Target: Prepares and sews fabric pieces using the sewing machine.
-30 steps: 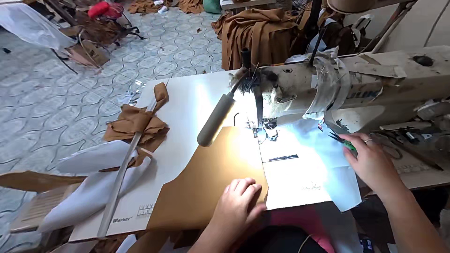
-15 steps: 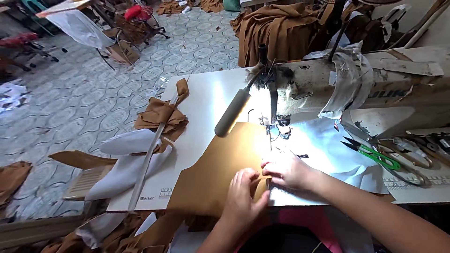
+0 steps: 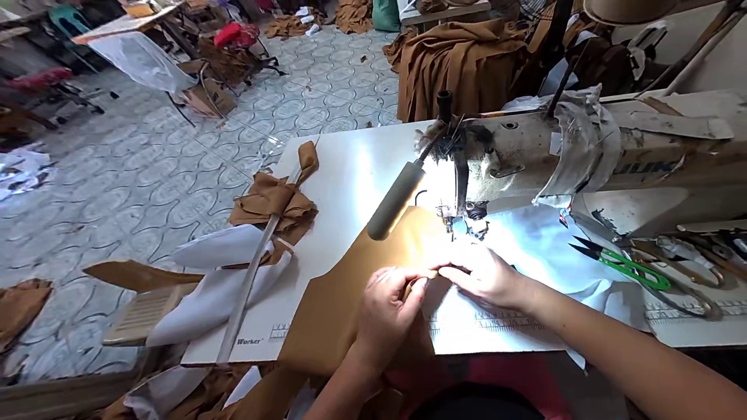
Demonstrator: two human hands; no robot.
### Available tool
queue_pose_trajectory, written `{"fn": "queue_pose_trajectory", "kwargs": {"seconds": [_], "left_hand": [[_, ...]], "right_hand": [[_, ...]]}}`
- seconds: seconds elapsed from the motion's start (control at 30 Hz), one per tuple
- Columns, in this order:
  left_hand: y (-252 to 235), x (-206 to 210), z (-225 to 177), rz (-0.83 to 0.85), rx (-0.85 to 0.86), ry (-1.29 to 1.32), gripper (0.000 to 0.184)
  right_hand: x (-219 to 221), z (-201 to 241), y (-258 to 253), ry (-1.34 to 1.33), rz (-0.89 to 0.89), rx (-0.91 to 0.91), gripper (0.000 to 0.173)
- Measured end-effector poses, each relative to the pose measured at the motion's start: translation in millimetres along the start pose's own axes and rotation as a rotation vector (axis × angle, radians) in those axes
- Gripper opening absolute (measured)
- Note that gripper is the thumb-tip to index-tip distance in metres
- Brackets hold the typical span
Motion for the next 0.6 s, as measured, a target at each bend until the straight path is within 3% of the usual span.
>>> {"fn": "queue_pose_trajectory", "kwargs": {"seconds": [0.27, 0.6], "left_hand": [[0.2, 6.3, 3.3, 0.077, -0.056, 0.061, 0.028], [1.9, 2.3, -1.2, 0.006, 0.063, 0.017, 0.035]], "right_hand": [[3.7, -2.8, -2.7, 0.002, -0.005, -0.102, 0.023], [3.9, -2.4, -3.5, -0.027, 0.02, -0.158, 0.021]]}}
Point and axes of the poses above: each hand's wrist, its own y-axis away from the middle knuckle, its own x-axis out of the palm, z = x × y, the point moved 6 cm from there along -y, towards the middle knuckle, and after that the axes turned 14 degrees about -y, right-handed, at the moved point
